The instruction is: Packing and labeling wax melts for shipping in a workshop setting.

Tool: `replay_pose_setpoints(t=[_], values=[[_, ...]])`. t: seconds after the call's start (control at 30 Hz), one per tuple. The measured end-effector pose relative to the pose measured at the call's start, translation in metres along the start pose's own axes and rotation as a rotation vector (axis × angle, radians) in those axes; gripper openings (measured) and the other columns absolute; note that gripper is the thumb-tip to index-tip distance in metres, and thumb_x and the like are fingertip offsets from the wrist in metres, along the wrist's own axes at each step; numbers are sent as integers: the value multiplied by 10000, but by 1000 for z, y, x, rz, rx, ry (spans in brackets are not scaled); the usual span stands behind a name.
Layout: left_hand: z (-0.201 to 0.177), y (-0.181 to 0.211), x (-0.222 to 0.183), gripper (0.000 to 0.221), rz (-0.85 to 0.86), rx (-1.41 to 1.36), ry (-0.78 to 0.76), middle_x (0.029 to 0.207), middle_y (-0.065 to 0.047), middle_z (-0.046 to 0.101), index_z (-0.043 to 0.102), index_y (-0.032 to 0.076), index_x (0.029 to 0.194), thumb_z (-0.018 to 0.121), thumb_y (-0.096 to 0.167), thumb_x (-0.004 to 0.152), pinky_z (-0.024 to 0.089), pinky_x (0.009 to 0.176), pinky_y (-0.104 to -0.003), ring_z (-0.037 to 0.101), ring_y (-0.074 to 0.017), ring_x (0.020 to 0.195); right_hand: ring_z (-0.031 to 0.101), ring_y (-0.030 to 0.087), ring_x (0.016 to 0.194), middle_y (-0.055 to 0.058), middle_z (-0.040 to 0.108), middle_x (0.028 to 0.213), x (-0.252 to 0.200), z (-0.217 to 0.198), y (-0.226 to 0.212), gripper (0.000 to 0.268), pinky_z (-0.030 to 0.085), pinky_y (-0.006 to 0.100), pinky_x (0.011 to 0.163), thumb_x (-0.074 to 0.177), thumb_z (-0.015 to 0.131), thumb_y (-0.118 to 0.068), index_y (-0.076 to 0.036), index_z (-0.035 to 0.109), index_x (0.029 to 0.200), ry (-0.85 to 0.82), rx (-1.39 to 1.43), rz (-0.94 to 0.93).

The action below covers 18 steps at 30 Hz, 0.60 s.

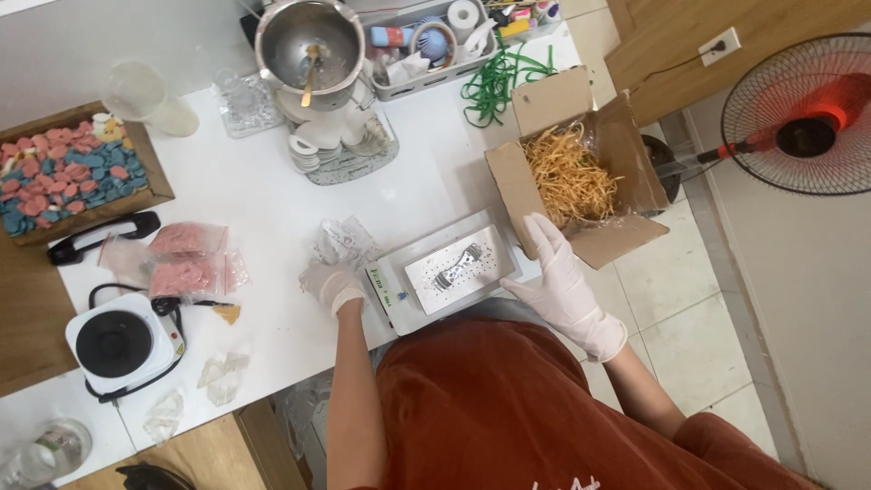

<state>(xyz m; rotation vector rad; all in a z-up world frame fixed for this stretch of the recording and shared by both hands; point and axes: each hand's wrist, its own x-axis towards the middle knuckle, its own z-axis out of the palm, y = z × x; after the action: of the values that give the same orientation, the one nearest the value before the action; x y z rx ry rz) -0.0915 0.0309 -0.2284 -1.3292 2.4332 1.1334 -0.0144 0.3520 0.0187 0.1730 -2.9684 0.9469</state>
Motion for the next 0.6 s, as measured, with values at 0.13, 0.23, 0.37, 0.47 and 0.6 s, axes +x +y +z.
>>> replay_pose_setpoints(t=[0.13, 0.23, 0.37, 0.47, 0.6], values=[[-11, 10, -2, 393, 98, -169, -77, 1131, -225, 701, 561, -47, 1206, 689, 69, 853, 565, 864, -391, 728, -315, 971, 426, 400, 1404, 247, 403, 1527, 8, 6, 4, 951, 385, 416, 1152, 757, 864, -194, -5, 350, 1535, 5, 69, -17], [-30, 11, 0, 443, 31, -281, -123, 1161, -225, 698, 542, -43, 1255, 684, 44, 845, 536, 896, -371, 704, -304, 1002, 456, 394, 1383, 239, 449, 1508, 18, 6, -1, 908, 390, 409, 1151, 775, 861, -188, -7, 382, 1525, 27, 56, -52], [-82, 36, -21, 554, 129, -696, -373, 1270, -148, 686, 552, -44, 1342, 706, 24, 815, 537, 950, -325, 676, -225, 1109, 503, 299, 1449, 175, 511, 1534, 34, 13, -3, 785, 402, 366, 1210, 878, 787, -165, -43, 418, 1560, -37, 396, 115], [-131, 71, -67, 549, 182, -697, -554, 1292, -118, 693, 566, -43, 1380, 690, 27, 849, 535, 960, -300, 670, -193, 1138, 464, 259, 1458, 166, 489, 1539, 55, 11, -29, 813, 371, 359, 1199, 853, 787, -141, -26, 384, 1551, -72, 571, 198], [-129, 77, -102, 450, 229, -481, -734, 1222, -120, 723, 631, -50, 1337, 693, 40, 900, 537, 933, -302, 673, -192, 1082, 365, 181, 1457, 118, 381, 1575, 74, 22, -39, 906, 326, 323, 1164, 821, 754, -82, -70, 248, 1573, -207, 889, 238]])
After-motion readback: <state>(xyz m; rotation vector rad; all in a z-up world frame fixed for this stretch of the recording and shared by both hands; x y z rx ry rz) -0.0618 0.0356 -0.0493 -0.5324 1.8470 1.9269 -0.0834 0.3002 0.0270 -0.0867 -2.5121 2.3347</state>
